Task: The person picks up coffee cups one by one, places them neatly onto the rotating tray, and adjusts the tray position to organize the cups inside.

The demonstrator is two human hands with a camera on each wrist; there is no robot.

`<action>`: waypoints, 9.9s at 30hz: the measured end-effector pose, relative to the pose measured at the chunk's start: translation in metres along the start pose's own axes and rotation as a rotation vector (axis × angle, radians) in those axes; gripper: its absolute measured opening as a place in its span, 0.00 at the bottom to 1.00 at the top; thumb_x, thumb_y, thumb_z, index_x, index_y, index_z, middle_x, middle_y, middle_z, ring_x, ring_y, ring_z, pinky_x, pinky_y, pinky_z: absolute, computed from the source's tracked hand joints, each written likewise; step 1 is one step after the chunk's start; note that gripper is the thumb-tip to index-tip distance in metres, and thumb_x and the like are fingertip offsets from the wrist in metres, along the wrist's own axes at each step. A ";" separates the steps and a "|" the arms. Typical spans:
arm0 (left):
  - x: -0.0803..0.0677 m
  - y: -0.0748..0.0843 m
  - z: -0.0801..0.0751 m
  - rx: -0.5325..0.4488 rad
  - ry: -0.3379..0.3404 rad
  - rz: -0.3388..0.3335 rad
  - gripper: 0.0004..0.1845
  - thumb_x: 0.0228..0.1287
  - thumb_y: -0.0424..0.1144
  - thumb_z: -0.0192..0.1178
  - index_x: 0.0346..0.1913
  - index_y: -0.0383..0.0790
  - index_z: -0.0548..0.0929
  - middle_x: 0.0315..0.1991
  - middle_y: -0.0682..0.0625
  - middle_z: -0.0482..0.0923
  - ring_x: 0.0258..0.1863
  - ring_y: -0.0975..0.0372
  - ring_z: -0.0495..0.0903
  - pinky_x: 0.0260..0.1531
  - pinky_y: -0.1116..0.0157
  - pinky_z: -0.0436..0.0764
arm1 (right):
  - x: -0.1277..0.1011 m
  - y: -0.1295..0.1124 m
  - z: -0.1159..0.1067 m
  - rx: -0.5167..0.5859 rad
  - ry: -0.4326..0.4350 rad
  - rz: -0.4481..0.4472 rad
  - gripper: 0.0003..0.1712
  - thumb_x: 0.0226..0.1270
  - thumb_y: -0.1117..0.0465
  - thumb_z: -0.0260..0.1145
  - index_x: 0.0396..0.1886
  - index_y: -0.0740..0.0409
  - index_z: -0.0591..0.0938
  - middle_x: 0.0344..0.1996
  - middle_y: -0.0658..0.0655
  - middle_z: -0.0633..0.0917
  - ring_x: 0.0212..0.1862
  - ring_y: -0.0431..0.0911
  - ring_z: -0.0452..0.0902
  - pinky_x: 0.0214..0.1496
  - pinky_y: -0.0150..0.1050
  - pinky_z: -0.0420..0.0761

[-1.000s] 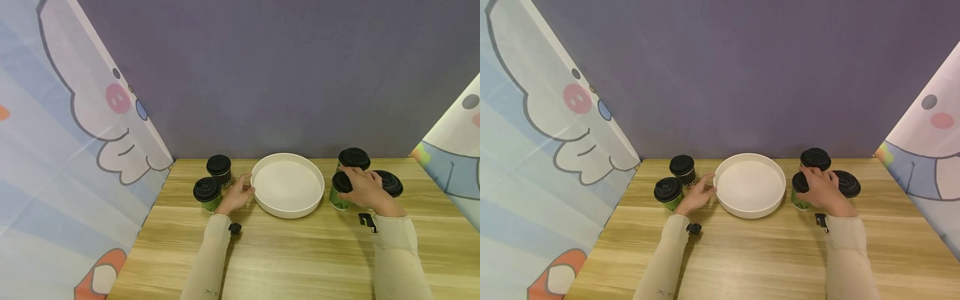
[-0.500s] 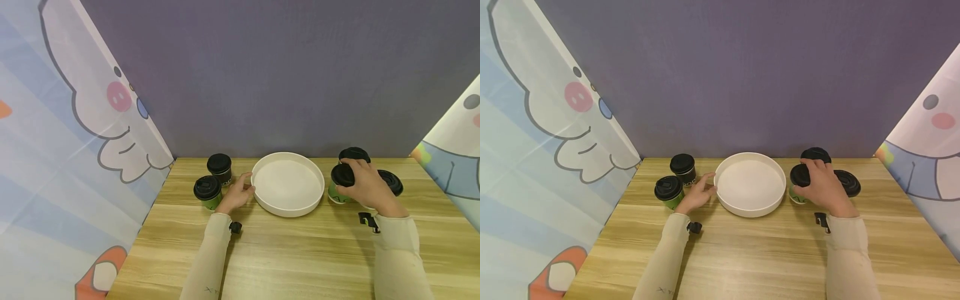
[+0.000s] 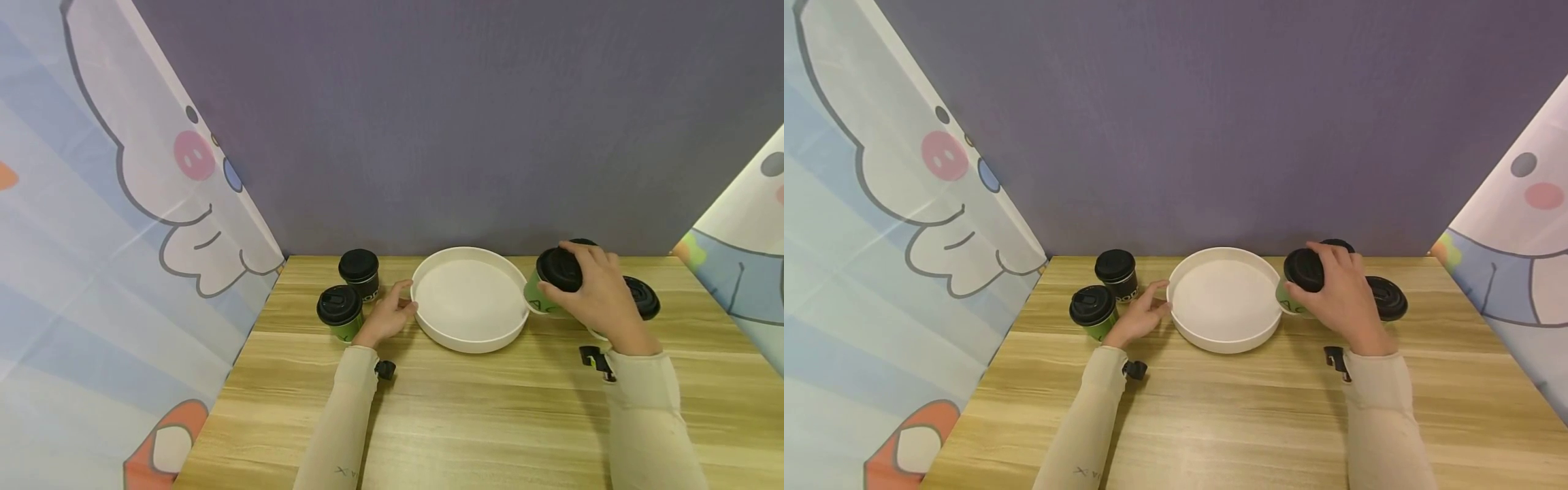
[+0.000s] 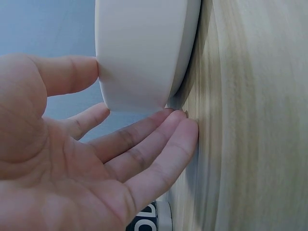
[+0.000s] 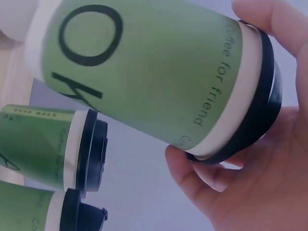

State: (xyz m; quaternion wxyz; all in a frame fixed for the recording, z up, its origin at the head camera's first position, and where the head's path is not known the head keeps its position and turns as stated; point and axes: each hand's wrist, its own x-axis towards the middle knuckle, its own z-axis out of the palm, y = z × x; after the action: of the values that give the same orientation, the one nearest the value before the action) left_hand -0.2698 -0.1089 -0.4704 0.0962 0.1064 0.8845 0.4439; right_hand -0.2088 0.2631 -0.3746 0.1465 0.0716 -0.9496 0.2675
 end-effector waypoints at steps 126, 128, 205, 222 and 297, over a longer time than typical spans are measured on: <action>-0.008 0.013 0.012 0.117 -0.089 0.095 0.71 0.50 0.60 0.78 0.84 0.42 0.38 0.82 0.39 0.49 0.80 0.45 0.56 0.75 0.42 0.63 | 0.000 -0.060 0.109 0.195 -0.209 -0.280 0.40 0.78 0.45 0.60 0.81 0.54 0.60 0.78 0.64 0.62 0.59 0.62 0.81 0.57 0.57 0.83; -0.008 0.013 0.012 0.122 -0.080 0.096 0.71 0.50 0.59 0.79 0.84 0.42 0.39 0.82 0.39 0.50 0.79 0.45 0.57 0.75 0.43 0.63 | 0.002 -0.057 0.105 0.201 -0.193 -0.272 0.40 0.78 0.46 0.61 0.81 0.55 0.61 0.77 0.65 0.62 0.60 0.63 0.80 0.58 0.58 0.82; -0.001 -0.003 -0.003 -0.035 -0.125 0.031 0.41 0.77 0.45 0.56 0.84 0.54 0.46 0.69 0.38 0.74 0.70 0.50 0.74 0.67 0.49 0.74 | -0.010 0.096 -0.027 -0.011 -0.253 0.227 0.55 0.74 0.40 0.62 0.76 0.80 0.51 0.67 0.93 0.49 0.64 0.88 0.45 0.58 0.80 0.55; 0.000 -0.001 -0.001 0.036 -0.081 0.034 0.35 0.81 0.45 0.50 0.83 0.48 0.49 0.68 0.38 0.75 0.69 0.49 0.75 0.67 0.49 0.75 | -0.012 0.100 -0.033 -0.015 -0.369 0.285 0.68 0.69 0.37 0.66 0.78 0.79 0.36 0.68 0.94 0.41 0.62 0.91 0.44 0.54 0.81 0.61; -0.002 0.008 0.008 0.092 -0.071 0.036 0.71 0.46 0.60 0.80 0.84 0.53 0.39 0.80 0.45 0.59 0.79 0.52 0.60 0.77 0.47 0.61 | 0.007 0.011 0.000 0.088 -0.043 0.070 0.58 0.59 0.39 0.76 0.79 0.62 0.60 0.73 0.78 0.63 0.69 0.77 0.53 0.63 0.76 0.61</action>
State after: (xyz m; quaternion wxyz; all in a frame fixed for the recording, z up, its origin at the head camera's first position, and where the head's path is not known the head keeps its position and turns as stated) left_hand -0.2654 -0.0988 -0.4689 0.1147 0.1425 0.8980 0.4001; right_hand -0.2179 0.2720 -0.3775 0.1133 0.0505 -0.9418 0.3125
